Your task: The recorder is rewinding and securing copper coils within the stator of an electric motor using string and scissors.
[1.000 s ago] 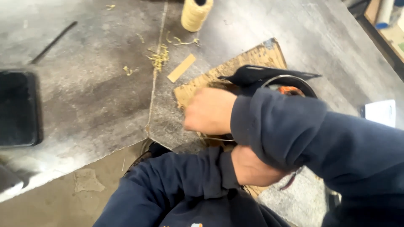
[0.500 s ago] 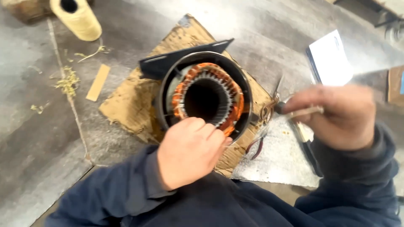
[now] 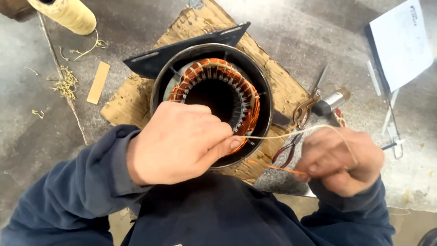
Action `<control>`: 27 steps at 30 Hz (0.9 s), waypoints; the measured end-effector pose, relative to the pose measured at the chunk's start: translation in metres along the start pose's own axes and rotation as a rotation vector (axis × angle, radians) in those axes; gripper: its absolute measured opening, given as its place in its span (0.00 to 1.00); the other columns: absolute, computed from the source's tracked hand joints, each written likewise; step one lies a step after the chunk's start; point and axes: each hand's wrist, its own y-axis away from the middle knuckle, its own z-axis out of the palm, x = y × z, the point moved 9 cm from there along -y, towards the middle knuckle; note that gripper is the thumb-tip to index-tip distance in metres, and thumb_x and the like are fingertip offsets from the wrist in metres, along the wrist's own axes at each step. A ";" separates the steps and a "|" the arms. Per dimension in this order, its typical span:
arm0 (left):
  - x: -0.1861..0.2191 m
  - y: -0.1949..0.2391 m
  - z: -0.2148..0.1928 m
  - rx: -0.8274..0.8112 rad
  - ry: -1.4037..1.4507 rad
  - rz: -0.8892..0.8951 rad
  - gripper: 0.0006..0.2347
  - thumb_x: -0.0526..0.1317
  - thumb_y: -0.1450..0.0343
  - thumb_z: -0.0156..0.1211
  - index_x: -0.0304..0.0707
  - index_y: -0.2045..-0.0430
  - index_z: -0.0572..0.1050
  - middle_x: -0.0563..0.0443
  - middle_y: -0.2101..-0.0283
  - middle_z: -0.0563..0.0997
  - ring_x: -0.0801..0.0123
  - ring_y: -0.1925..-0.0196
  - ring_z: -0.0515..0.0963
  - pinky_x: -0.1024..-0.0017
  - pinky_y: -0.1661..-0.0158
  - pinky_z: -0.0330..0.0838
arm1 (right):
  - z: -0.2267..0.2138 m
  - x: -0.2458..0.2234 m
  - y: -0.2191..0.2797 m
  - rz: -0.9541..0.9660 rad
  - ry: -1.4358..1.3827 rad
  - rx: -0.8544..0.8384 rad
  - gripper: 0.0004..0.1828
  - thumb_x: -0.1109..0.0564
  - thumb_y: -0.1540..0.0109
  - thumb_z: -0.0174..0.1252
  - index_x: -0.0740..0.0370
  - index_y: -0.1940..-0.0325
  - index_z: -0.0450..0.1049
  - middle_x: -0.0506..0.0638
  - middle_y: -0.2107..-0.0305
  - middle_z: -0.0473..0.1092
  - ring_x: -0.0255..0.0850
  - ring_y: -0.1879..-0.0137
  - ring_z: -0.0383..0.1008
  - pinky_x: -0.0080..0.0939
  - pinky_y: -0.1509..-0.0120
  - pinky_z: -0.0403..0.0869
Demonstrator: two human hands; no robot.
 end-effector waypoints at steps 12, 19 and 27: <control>-0.020 -0.010 -0.012 0.089 -0.095 0.033 0.14 0.42 0.28 0.66 0.42 0.84 0.71 0.53 0.81 0.71 0.59 0.75 0.73 0.63 0.72 0.66 | 0.022 0.040 0.002 0.222 -0.184 0.178 0.19 0.48 0.30 0.59 0.66 0.67 0.78 0.53 0.77 0.77 0.40 0.75 0.78 0.40 0.67 0.72; -0.032 -0.013 -0.005 0.005 -0.026 0.027 0.13 0.44 0.29 0.65 0.43 0.83 0.72 0.55 0.81 0.72 0.62 0.75 0.74 0.63 0.73 0.65 | 0.015 0.062 0.025 0.437 -0.233 0.442 0.19 0.51 0.30 0.60 0.68 0.69 0.77 0.57 0.80 0.75 0.35 0.81 0.71 0.32 0.75 0.70; -0.037 -0.008 -0.005 0.014 0.087 -0.005 0.13 0.44 0.28 0.63 0.43 0.83 0.72 0.55 0.79 0.73 0.62 0.71 0.74 0.63 0.69 0.65 | 0.020 0.064 0.037 0.458 -0.213 0.546 0.19 0.51 0.29 0.60 0.71 0.64 0.77 0.59 0.80 0.75 0.35 0.83 0.70 0.30 0.79 0.69</control>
